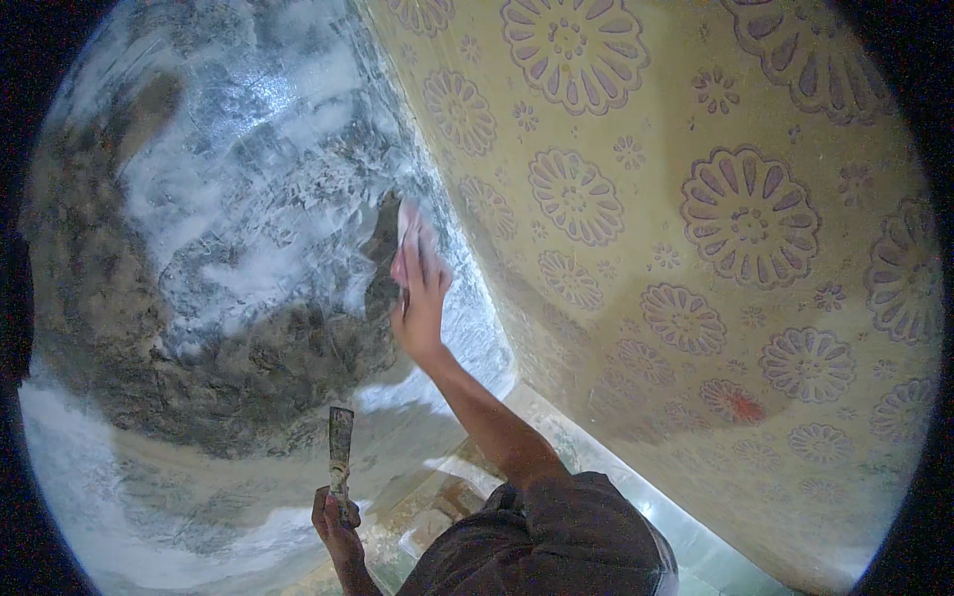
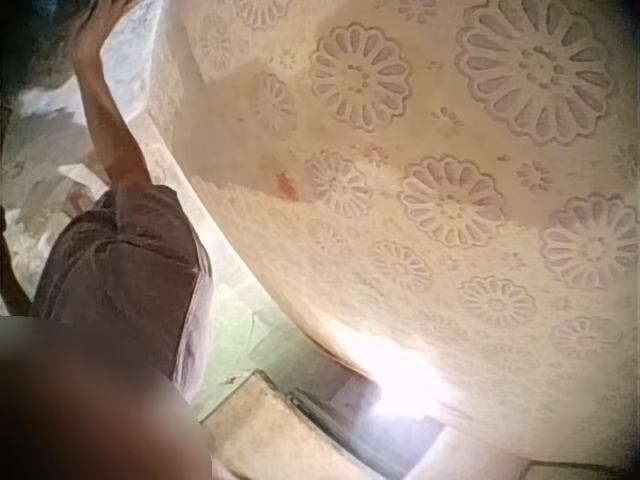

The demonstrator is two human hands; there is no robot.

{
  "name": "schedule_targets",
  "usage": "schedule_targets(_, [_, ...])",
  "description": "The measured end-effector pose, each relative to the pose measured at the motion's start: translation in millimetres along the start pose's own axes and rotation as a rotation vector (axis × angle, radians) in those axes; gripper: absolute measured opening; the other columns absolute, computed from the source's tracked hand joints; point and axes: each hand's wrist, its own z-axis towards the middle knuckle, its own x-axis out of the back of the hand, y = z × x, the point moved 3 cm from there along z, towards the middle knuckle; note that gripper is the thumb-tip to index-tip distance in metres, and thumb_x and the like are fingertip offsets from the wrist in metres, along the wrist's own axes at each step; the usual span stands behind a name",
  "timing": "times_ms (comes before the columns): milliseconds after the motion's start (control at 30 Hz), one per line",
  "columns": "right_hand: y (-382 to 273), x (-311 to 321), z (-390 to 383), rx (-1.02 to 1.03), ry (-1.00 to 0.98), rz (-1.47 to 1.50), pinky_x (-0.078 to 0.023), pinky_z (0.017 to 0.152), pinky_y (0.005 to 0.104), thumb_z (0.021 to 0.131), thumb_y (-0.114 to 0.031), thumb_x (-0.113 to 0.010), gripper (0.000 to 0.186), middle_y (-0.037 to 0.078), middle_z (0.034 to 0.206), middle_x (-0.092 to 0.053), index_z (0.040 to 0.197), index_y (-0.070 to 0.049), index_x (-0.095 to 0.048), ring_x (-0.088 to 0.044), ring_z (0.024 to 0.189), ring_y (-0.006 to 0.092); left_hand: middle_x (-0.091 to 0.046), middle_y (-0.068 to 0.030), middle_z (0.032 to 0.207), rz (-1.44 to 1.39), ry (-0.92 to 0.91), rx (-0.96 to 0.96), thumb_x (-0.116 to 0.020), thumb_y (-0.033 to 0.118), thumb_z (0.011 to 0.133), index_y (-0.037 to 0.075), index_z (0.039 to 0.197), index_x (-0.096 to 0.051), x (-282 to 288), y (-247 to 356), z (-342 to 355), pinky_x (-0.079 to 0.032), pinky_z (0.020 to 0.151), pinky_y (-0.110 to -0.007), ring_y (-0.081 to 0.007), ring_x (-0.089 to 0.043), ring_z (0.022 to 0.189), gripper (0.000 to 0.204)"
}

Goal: The person patches a damaged section of a wall by applying joint compound with a putty knife.

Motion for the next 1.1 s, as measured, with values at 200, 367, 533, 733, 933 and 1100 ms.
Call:
schedule_targets(200, [9.7,-8.5,60.8,0.053,0.112,-0.147,-0.024,0.111,0.0495,0.069,0.016,-0.045,0.085,0.023,0.151,-0.032,0.150,-0.006,-0.034,-0.035,0.126,0.0425,-0.047,0.0008,0.072,0.004,-0.048,0.000,-0.057,0.036,0.098,0.003,0.097,-0.056,-2.7,-1.3,-3.7,-0.028,0.046,-0.024,-0.0073,-0.038,0.054,0.033])
schedule_targets(367, [9.6,-2.3,31.1,0.018,-0.013,-0.065,-0.029,0.110,0.0482,0.066,0.020,-0.043,0.089,0.017,0.148,-0.039,0.150,-0.007,-0.036,-0.037,0.124,0.0421,-0.046,0.0007,0.071,-0.006,-0.033,-0.007,-0.057,0.035,0.098,0.002,0.097,-0.056,1.9,-3.7,-8.1,-0.028,0.046,-0.025,-0.0077,-0.039,0.054,0.033])
schedule_targets(533, [3.8,16.4,54.1,0.020,0.108,-0.069,-0.028,0.108,0.0460,0.067,0.018,-0.044,0.087,0.016,0.152,-0.037,0.150,-0.006,-0.035,-0.040,0.122,0.0411,-0.046,0.0009,0.071,0.009,-0.060,0.010,-0.056,0.036,0.098,0.002,0.098,-0.056,-6.2,-2.4,-12.4,-0.028,0.046,-0.025,-0.0076,-0.039,0.054,0.034])
schedule_targets(733, [4.1,-12.5,49.6,0.012,0.087,-0.095,-0.026,0.110,0.0481,0.068,0.016,-0.048,0.086,0.020,0.152,-0.036,0.150,-0.005,-0.035,-0.037,0.124,0.0442,-0.045,0.0012,0.062,0.001,-0.044,0.009,-0.053,0.028,0.097,0.006,0.094,-0.053,-17.4,-0.6,-15.8,-0.027,0.045,-0.024,-0.0058,-0.038,0.051,0.022])
schedule_targets(933, [-6.6,4.9,42.3,-0.015,0.143,0.029,-0.030,0.107,0.0437,0.064,0.021,-0.045,0.088,0.016,0.149,-0.043,0.148,-0.004,-0.038,-0.038,0.122,0.0408,-0.046,0.0010,0.062,0.003,0.004,0.008,-0.052,0.029,0.097,0.006,0.093,-0.053,-16.9,-0.5,-23.6,-0.028,0.046,-0.023,-0.0065,-0.039,0.050,0.024])
schedule_targets(1100, [-4.0,0.0,67.5,0.005,0.162,-0.055,-0.030,0.107,0.0444,0.064,0.021,-0.046,0.088,0.017,0.145,-0.046,0.148,-0.005,-0.039,-0.039,0.120,0.0424,-0.046,0.0014,0.065,0.004,-0.018,-0.001,-0.054,0.030,0.096,0.006,0.093,-0.053,-20.4,-2.0,-26.8,-0.028,0.046,-0.023,-0.0063,-0.040,0.052,0.023])
